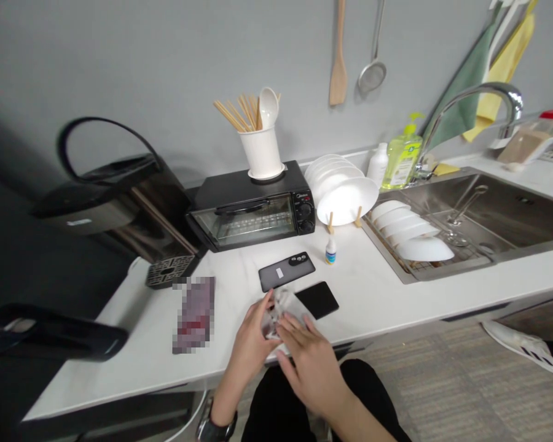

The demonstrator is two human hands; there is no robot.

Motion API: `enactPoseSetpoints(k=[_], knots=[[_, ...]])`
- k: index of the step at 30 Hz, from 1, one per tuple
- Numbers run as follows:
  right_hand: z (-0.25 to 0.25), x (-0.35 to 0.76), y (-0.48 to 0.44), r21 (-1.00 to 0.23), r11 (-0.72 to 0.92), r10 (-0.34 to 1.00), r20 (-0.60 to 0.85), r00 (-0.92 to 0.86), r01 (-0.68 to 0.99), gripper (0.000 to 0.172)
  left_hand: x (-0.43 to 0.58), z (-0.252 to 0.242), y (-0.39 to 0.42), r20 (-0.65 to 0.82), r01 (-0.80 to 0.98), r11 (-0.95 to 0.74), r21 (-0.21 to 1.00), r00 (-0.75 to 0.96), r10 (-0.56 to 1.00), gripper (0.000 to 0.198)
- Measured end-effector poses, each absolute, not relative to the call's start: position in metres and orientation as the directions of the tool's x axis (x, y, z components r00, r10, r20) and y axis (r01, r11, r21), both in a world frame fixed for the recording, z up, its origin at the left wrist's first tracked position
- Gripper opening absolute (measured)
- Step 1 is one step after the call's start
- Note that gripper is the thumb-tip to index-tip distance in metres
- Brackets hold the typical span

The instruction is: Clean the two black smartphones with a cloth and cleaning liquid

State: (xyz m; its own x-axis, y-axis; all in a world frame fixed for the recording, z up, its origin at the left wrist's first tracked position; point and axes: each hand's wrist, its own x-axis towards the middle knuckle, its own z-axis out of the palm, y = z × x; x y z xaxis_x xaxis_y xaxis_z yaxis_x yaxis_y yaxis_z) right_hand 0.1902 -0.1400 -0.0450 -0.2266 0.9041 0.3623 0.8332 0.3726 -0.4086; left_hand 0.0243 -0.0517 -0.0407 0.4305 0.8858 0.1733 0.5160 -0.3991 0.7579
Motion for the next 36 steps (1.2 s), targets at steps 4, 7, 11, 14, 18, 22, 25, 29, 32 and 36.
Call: enactPoseSetpoints(k=[4,7,11,14,18,22,25,29,32,36], knots=[[-0.057,0.248,-0.133,-0.314,0.218,0.906,0.417,-0.072,0.924,0.048,0.028,-0.035,-0.054,0.183,0.512,-0.389,0.766,0.407,0.895,0.105],[-0.061,0.241,-0.111,-0.293,0.096,0.878,0.475,0.057,0.951,0.055,0.028,-0.034,-0.054,0.174,0.508,-0.381,0.772,0.408,0.896,0.103],[-0.051,0.184,-0.111,-0.308,0.282,0.897,0.420,-0.135,0.909,0.066,0.026,-0.038,-0.052,0.163,0.500,-0.385,0.776,0.431,0.888,0.093],[-0.047,0.185,-0.133,-0.327,0.370,0.899,0.362,-0.246,0.870,0.060,0.025,-0.040,-0.051,0.152,0.527,-0.369,0.766,0.409,0.900,0.094],[-0.055,0.239,-0.143,-0.297,0.219,0.921,0.377,-0.096,0.929,0.050,0.027,-0.039,-0.051,0.162,0.520,-0.376,0.767,0.409,0.898,0.102],[-0.057,0.227,-0.117,-0.296,0.096,0.899,0.436,0.045,0.950,0.066,0.026,-0.041,-0.050,0.175,0.511,-0.391,0.766,0.420,0.891,0.099],[-0.052,0.180,-0.112,-0.330,0.249,0.905,0.415,-0.097,0.910,0.079,0.024,-0.046,-0.048,0.182,0.514,-0.407,0.755,0.432,0.883,0.090],[-0.052,0.188,-0.136,-0.358,0.358,0.899,0.380,-0.215,0.862,0.069,0.024,-0.046,-0.048,0.170,0.545,-0.394,0.740,0.416,0.893,0.092],[-0.057,0.237,-0.141,-0.326,0.255,0.914,0.390,-0.117,0.910,0.058,0.026,-0.041,-0.050,0.171,0.534,-0.394,0.748,0.419,0.892,0.100],[-0.055,0.235,-0.119,-0.326,0.126,0.910,0.414,0.021,0.937,0.057,0.026,-0.039,-0.050,0.167,0.527,-0.391,0.755,0.422,0.891,0.098]])
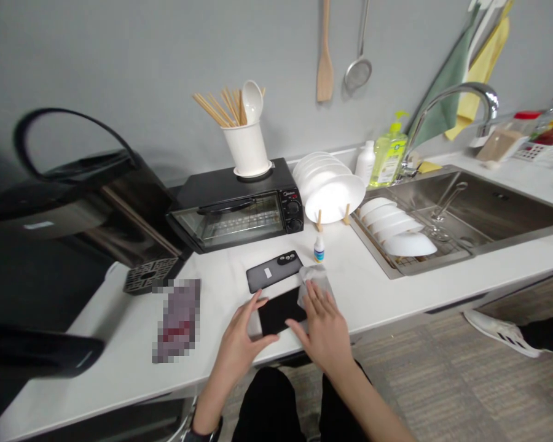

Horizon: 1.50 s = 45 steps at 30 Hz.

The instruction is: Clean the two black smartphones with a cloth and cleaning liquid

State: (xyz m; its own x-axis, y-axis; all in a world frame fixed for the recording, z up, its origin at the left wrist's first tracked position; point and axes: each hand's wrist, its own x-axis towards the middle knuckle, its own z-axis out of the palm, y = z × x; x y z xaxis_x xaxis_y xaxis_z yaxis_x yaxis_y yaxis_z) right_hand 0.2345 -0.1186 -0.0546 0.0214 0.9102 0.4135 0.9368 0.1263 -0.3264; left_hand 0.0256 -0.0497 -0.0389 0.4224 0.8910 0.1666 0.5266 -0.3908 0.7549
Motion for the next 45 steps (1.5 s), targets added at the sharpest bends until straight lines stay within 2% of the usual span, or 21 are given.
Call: enactPoseSetpoints(k=[4,6,8,12,14,18,21,24,30,32,36,39,42,45], knots=[[-0.046,0.183,-0.114,-0.386,0.312,0.906,0.396,-0.149,0.868,0.072,0.023,-0.045,-0.048,0.171,0.523,-0.402,0.751,0.434,0.884,0.090],[-0.045,0.186,-0.124,-0.393,0.369,0.898,0.385,-0.214,0.842,0.074,0.023,-0.045,-0.048,0.165,0.532,-0.396,0.749,0.428,0.888,0.091],[-0.047,0.210,-0.134,-0.374,0.354,0.906,0.367,-0.213,0.857,0.067,0.024,-0.043,-0.049,0.164,0.533,-0.390,0.751,0.420,0.892,0.094],[-0.049,0.235,-0.134,-0.329,0.195,0.920,0.387,-0.056,0.924,0.059,0.026,-0.039,-0.049,0.171,0.525,-0.396,0.753,0.426,0.889,0.097],[-0.047,0.217,-0.127,-0.348,0.227,0.917,0.390,-0.080,0.910,0.060,0.025,-0.041,-0.048,0.169,0.522,-0.404,0.751,0.439,0.883,0.093],[-0.045,0.199,-0.118,-0.381,0.387,0.892,0.384,-0.237,0.840,0.061,0.024,-0.044,-0.048,0.170,0.530,-0.413,0.740,0.446,0.879,0.088],[-0.047,0.229,-0.118,-0.336,0.298,0.907,0.391,-0.155,0.893,0.055,0.025,-0.041,-0.050,0.182,0.528,-0.417,0.740,0.441,0.879,0.094],[-0.051,0.234,-0.117,-0.326,0.190,0.907,0.419,-0.038,0.926,0.056,0.026,-0.039,-0.051,0.201,0.526,-0.435,0.731,0.443,0.874,0.096],[-0.051,0.194,-0.122,-0.388,0.369,0.890,0.410,-0.200,0.844,0.067,0.024,-0.042,-0.049,0.173,0.539,-0.427,0.726,0.458,0.872,0.090],[-0.050,0.212,-0.124,-0.362,0.338,0.901,0.392,-0.187,0.869,0.062,0.025,-0.040,-0.050,0.183,0.533,-0.428,0.730,0.451,0.874,0.094],[-0.048,0.227,-0.122,-0.331,0.164,0.915,0.404,-0.017,0.929,0.057,0.026,-0.040,-0.051,0.208,0.519,-0.442,0.731,0.447,0.870,0.096],[-0.045,0.201,-0.120,-0.372,0.270,0.912,0.395,-0.111,0.888,0.065,0.025,-0.042,-0.049,0.202,0.522,-0.447,0.726,0.460,0.865,0.089],[-0.044,0.200,-0.123,-0.388,0.379,0.897,0.377,-0.230,0.840,0.065,0.024,-0.042,-0.048,0.188,0.534,-0.433,0.726,0.452,0.872,0.090],[-0.048,0.224,-0.124,-0.351,0.245,0.914,0.394,-0.095,0.904,0.057,0.026,-0.040,-0.049,0.191,0.524,-0.429,0.736,0.448,0.874,0.097]])
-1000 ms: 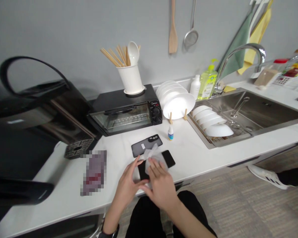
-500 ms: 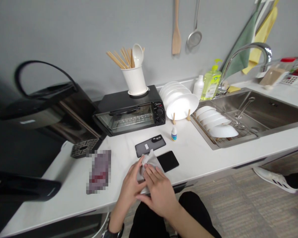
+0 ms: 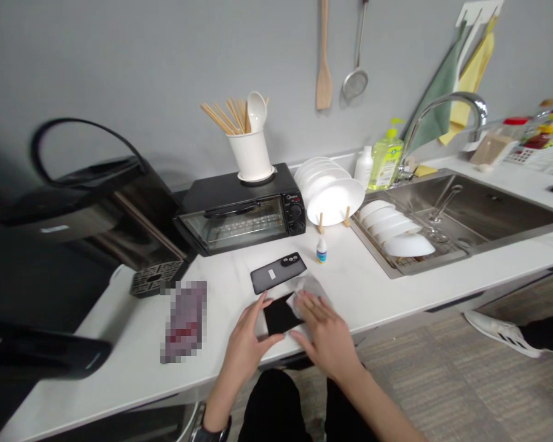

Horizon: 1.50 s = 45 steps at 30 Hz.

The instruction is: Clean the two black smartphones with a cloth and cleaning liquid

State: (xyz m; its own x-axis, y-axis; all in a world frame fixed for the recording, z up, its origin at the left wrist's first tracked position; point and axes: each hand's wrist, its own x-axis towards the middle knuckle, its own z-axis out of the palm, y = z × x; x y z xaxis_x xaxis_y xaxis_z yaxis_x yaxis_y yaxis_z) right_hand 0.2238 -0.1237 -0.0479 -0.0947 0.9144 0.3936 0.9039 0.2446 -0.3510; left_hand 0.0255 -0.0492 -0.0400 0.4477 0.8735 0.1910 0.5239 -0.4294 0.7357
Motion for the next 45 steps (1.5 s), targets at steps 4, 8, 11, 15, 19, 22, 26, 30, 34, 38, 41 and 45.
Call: enactPoseSetpoints(k=[4,8,11,15,19,22,26,30,34,38,41,45], knots=[[-0.051,0.208,-0.123,-0.350,0.180,0.903,0.430,-0.013,0.919,0.064,0.025,-0.040,-0.048,0.186,0.519,-0.432,0.737,0.459,0.869,0.092],[-0.051,0.194,-0.127,-0.381,0.373,0.889,0.407,-0.209,0.846,0.071,0.024,-0.043,-0.047,0.191,0.531,-0.432,0.729,0.449,0.873,0.088],[-0.053,0.229,-0.128,-0.343,0.248,0.911,0.401,-0.098,0.906,0.058,0.024,-0.043,-0.049,0.201,0.526,-0.431,0.733,0.437,0.876,0.094],[-0.052,0.235,-0.124,-0.316,0.114,0.901,0.432,0.035,0.942,0.060,0.024,-0.043,-0.048,0.216,0.509,-0.445,0.737,0.445,0.869,0.093],[-0.047,0.195,-0.126,-0.374,0.349,0.891,0.417,-0.180,0.860,0.069,0.023,-0.044,-0.047,0.193,0.527,-0.431,0.733,0.446,0.874,0.085],[-0.048,0.210,-0.131,-0.379,0.350,0.896,0.402,-0.188,0.856,0.061,0.024,-0.044,-0.048,0.192,0.532,-0.424,0.733,0.436,0.879,0.087],[-0.049,0.233,-0.128,-0.352,0.146,0.903,0.428,0.021,0.924,0.051,0.025,-0.045,-0.048,0.206,0.511,-0.435,0.742,0.444,0.872,0.093],[-0.045,0.191,-0.123,-0.415,0.320,0.899,0.417,-0.134,0.851,0.063,0.023,-0.049,-0.043,0.194,0.518,-0.438,0.735,0.457,0.868,0.085],[-0.046,0.198,-0.125,-0.444,0.360,0.903,0.385,-0.188,0.820,0.056,0.022,-0.048,-0.044,0.198,0.522,-0.438,0.732,0.452,0.870,0.087],[-0.052,0.225,-0.126,-0.373,0.164,0.909,0.417,0.007,0.913,0.051,0.023,-0.048,-0.047,0.222,0.508,-0.452,0.733,0.449,0.865,0.094],[-0.052,0.202,-0.121,-0.366,0.255,0.900,0.428,-0.082,0.895,0.061,0.022,-0.050,-0.046,0.220,0.501,-0.458,0.735,0.463,0.859,0.090],[-0.052,0.198,-0.115,-0.381,0.349,0.891,0.417,-0.178,0.856,0.060,0.021,-0.049,-0.045,0.206,0.506,-0.447,0.738,0.461,0.863,0.087]])
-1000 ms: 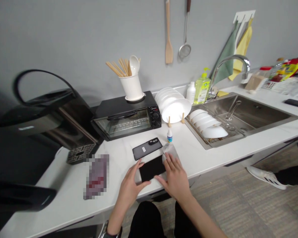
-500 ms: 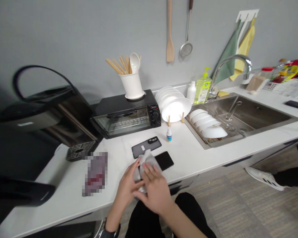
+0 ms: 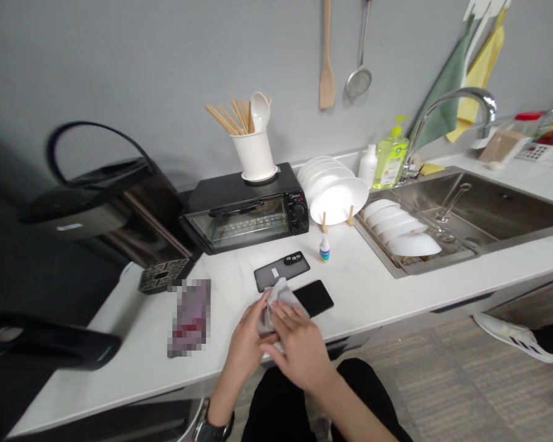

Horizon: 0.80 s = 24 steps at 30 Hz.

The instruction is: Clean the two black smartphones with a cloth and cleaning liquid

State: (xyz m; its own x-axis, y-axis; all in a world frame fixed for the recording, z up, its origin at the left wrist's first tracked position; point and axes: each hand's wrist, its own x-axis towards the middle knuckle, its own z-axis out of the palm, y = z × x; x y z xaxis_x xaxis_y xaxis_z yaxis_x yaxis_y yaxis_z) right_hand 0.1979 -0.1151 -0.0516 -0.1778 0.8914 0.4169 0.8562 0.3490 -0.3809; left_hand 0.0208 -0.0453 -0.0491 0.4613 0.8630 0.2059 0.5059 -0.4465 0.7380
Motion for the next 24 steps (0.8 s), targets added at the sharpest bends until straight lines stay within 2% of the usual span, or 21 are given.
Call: enactPoseSetpoints(k=[3,5,8,10,12,14,17,19,21,24], knots=[[-0.056,0.226,-0.113,-0.344,0.187,0.898,0.439,-0.019,0.920,0.054,0.023,-0.047,-0.047,0.207,0.518,-0.434,0.737,0.438,0.875,0.093],[-0.057,0.226,-0.113,-0.332,0.132,0.890,0.454,0.035,0.934,0.062,0.023,-0.048,-0.047,0.215,0.517,-0.435,0.738,0.430,0.877,0.094],[-0.055,0.194,-0.115,-0.347,0.273,0.891,0.443,-0.100,0.897,0.077,0.023,-0.051,-0.046,0.224,0.509,-0.443,0.738,0.435,0.872,0.086],[-0.053,0.181,-0.117,-0.372,0.350,0.888,0.424,-0.179,0.860,0.075,0.022,-0.052,-0.045,0.215,0.514,-0.436,0.739,0.433,0.876,0.084],[-0.052,0.191,-0.118,-0.373,0.353,0.892,0.410,-0.189,0.858,0.066,0.023,-0.050,-0.046,0.209,0.519,-0.426,0.741,0.424,0.881,0.086],[-0.053,0.215,-0.119,-0.348,0.284,0.899,0.419,-0.123,0.893,0.058,0.024,-0.048,-0.047,0.208,0.518,-0.421,0.745,0.419,0.884,0.091],[-0.055,0.227,-0.121,-0.329,0.158,0.886,0.464,0.014,0.931,0.061,0.025,-0.047,-0.047,0.206,0.520,-0.421,0.744,0.421,0.883,0.092],[-0.056,0.208,-0.122,-0.341,0.209,0.880,0.474,-0.024,0.917,0.070,0.025,-0.049,-0.045,0.203,0.521,-0.424,0.740,0.428,0.881,0.085],[-0.055,0.186,-0.123,-0.371,0.331,0.879,0.457,-0.140,0.868,0.071,0.024,-0.050,-0.044,0.195,0.528,-0.420,0.738,0.429,0.882,0.079],[-0.055,0.194,-0.124,-0.375,0.366,0.882,0.432,-0.189,0.852,0.060,0.024,-0.048,-0.045,0.188,0.533,-0.410,0.740,0.423,0.887,0.082]])
